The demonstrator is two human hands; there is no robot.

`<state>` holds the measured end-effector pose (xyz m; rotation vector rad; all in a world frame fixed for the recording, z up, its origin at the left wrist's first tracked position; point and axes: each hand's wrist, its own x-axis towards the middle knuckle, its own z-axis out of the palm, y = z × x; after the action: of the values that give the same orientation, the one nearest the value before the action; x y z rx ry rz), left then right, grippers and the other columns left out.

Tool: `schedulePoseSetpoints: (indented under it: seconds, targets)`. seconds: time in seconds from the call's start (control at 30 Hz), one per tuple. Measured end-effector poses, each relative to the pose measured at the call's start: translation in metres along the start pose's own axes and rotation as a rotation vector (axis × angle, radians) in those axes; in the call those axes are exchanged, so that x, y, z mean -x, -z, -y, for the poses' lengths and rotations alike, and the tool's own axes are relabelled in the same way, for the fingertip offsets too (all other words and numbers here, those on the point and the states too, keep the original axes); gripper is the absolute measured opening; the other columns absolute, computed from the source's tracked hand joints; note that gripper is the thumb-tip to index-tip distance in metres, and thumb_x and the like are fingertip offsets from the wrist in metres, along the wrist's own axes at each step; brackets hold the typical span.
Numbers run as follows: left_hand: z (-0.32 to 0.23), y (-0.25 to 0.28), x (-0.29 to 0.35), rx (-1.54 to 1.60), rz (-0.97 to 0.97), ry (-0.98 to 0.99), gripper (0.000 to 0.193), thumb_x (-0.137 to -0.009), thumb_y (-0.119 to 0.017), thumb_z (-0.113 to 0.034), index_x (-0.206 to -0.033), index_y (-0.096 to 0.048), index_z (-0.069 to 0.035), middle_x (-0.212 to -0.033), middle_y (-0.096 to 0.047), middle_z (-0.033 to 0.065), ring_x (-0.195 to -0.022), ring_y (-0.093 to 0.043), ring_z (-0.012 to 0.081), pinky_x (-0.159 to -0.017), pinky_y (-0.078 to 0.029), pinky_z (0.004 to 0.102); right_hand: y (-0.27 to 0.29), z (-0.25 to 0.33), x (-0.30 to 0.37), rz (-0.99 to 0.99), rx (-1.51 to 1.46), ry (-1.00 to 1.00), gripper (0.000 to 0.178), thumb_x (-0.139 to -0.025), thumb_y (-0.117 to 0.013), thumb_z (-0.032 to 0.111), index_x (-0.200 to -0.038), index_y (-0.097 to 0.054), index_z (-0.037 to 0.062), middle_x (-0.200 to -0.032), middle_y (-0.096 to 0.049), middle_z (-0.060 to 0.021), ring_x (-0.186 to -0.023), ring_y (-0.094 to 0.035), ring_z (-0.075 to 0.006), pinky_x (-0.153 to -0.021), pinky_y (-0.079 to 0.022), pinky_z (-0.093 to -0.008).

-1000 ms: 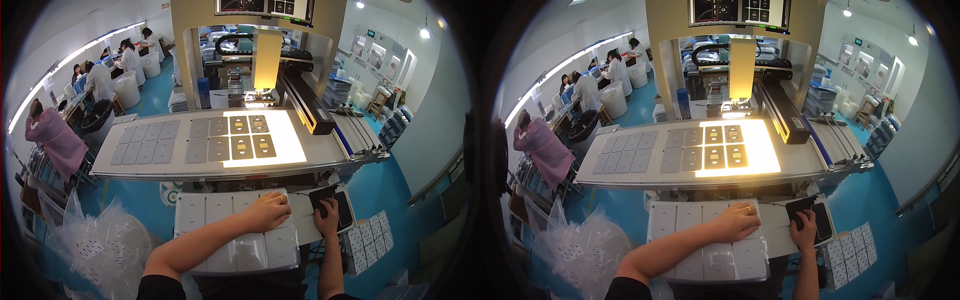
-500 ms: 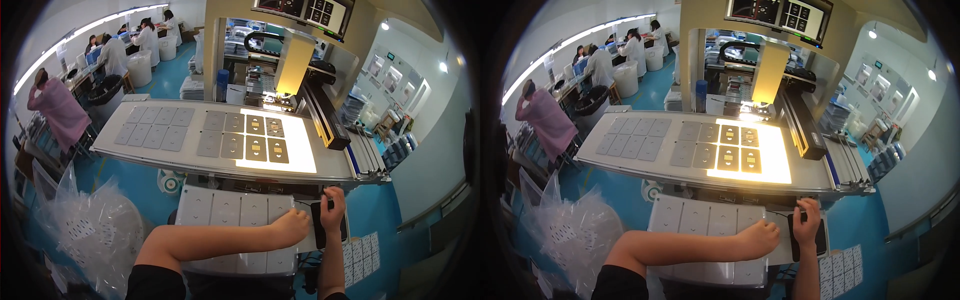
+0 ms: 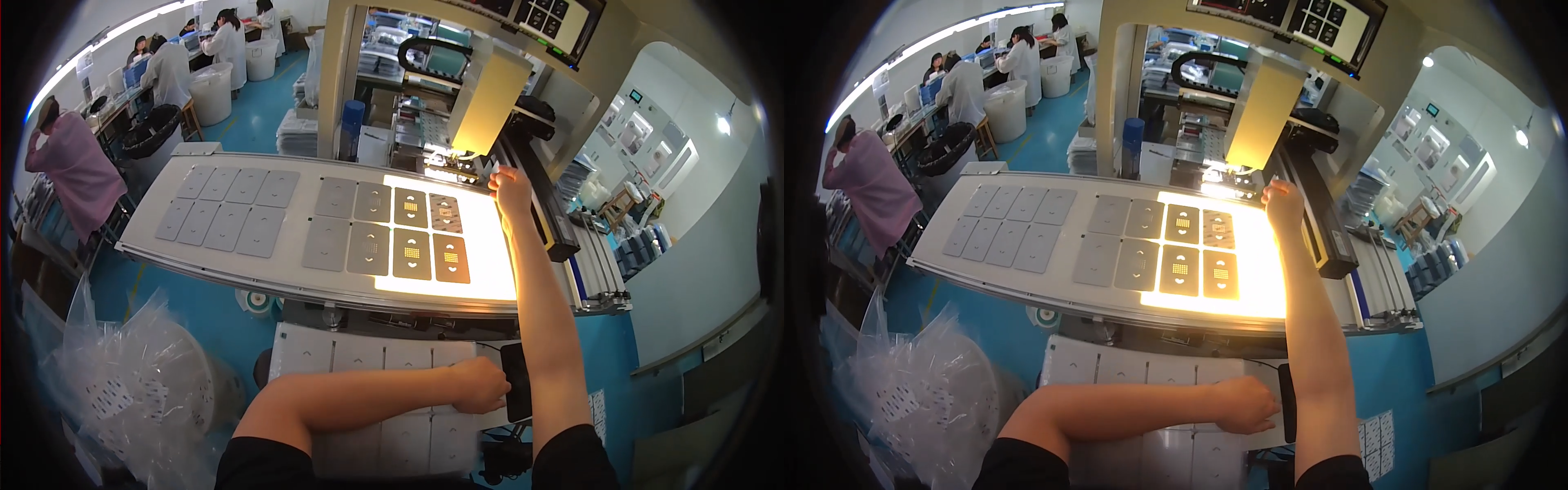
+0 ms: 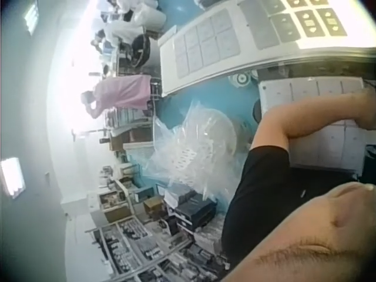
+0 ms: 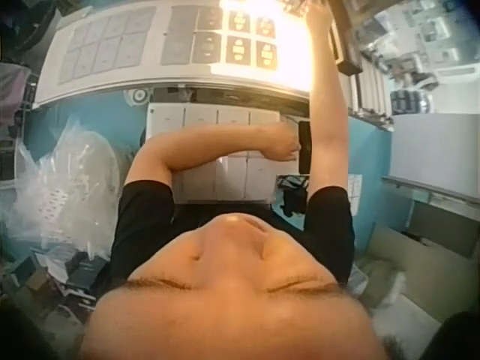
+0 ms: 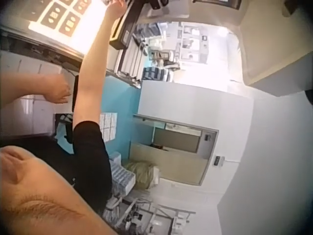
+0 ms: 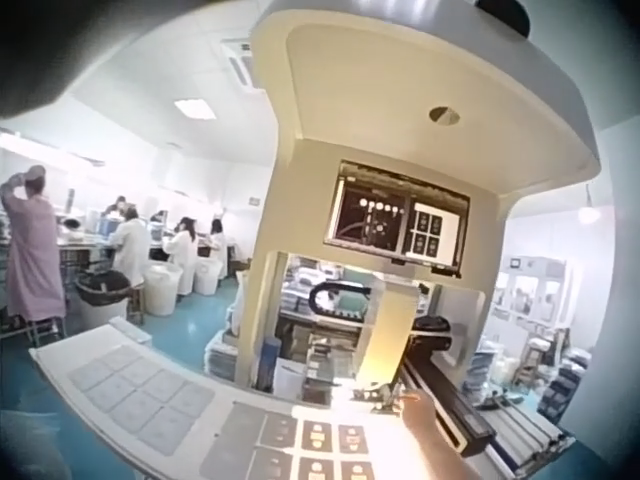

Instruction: Inspecting small electronic components on a light table, interacting with a computer interface, and placing the items into packaging trays.

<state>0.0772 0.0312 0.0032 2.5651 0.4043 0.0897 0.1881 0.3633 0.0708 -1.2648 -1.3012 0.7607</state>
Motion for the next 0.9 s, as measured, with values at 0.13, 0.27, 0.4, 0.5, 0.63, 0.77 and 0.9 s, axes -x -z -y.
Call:
schedulePoseSetpoints:
  seconds: [0.13,0.27,0.4,0.5,0.63,0.77,0.9]
  targets:
    - [0.004,-0.006,-0.006,0.034,-0.03,-0.046,0.043,-0.107,-0.061,-0.038,-0.101,-0.08,0.0,-0.101,-0.08,0.0218,-0.102,-0.078,0.042,-0.092,-0.061,0.0531,-0.012,-0.059,-0.08,-0.051,0.102,-0.04,0.028,-0.106,-0.054,0.004,-0.126,-0.073,0.0017,-0.106,-0.078,-0.01,-0.083,-0.072,-0.0166,-0.067,-0.06,-0.0346]
    - [0.005,-0.01,-0.01,-0.012,0.064,0.012,0.04,-0.104,-0.066,-0.038,-0.093,-0.083,-0.003,-0.098,-0.083,0.0161,-0.099,-0.08,0.0357,-0.085,-0.062,0.0486,-0.021,-0.128,-0.156,0.05,0.21,0.073,0.026,-0.106,-0.056,0.004,-0.12,-0.077,0.0,-0.096,-0.078,-0.0084,-0.074,-0.067,-0.0129,-0.062,-0.057,-0.0323]
    - [0.005,-0.014,-0.011,0.05,-0.073,-0.005,0.034,-0.101,-0.069,-0.035,-0.09,-0.085,-0.007,-0.097,-0.084,0.0127,-0.097,-0.081,0.0328,-0.084,-0.061,0.0456,-0.034,-0.156,-0.211,0.164,0.673,0.331,0.024,-0.103,-0.07,0.013,-0.119,-0.081,-0.0012,-0.112,-0.085,-0.0175,-0.095,-0.081,-0.024,-0.086,-0.062,-0.0347]
    - [0.005,-0.018,-0.015,0.056,-0.056,-0.015,0.025,-0.096,-0.072,-0.031,-0.091,-0.086,-0.01,-0.098,-0.084,0.0109,-0.096,-0.081,0.0302,-0.083,-0.059,0.0441,-0.053,-0.156,-0.223,0.044,0.621,0.219,0.027,-0.1,-0.079,0.018,-0.121,-0.082,0.0007,-0.119,-0.084,-0.0172,-0.112,-0.08,-0.0241,-0.101,-0.059,-0.0358]
    - [0.005,-0.027,-0.022,0.081,-0.07,-0.027,0.02,-0.091,-0.072,-0.027,-0.092,-0.087,-0.012,-0.099,-0.085,0.0103,-0.097,-0.082,0.0279,-0.084,-0.057,0.0433,-0.078,-0.155,-0.237,0.092,0.598,0.085,0.038,-0.097,-0.086,0.023,-0.13,-0.08,0.0041,-0.128,-0.082,-0.0165,-0.119,-0.076,-0.0252,-0.105,-0.057,-0.0366]
    - [0.005,-0.038,-0.027,0.112,-0.173,-0.026,0.021,-0.09,-0.073,-0.028,-0.092,-0.087,-0.013,-0.099,-0.085,0.0104,-0.095,-0.081,0.028,-0.083,-0.056,0.0437,-0.098,-0.139,-0.256,0.078,0.252,-0.042,0.03,-0.094,-0.085,0.01,-0.124,-0.082,0.0068,-0.118,-0.082,-0.0122,-0.096,-0.076,-0.0189,-0.092,-0.058,-0.0328]
    - [0.007,-0.038,-0.024,0.139,-0.192,-0.034,0.022,-0.089,-0.074,-0.03,-0.092,-0.087,-0.012,-0.098,-0.085,0.0103,-0.094,-0.081,0.0278,-0.082,-0.056,0.0442,-0.108,-0.086,-0.252,0.087,-0.186,-0.353,0.017,-0.095,-0.074,-0.004,-0.107,-0.077,0.0084,-0.085,-0.067,-0.0048,-0.058,-0.056,-0.0121,-0.049,-0.046,-0.0275]
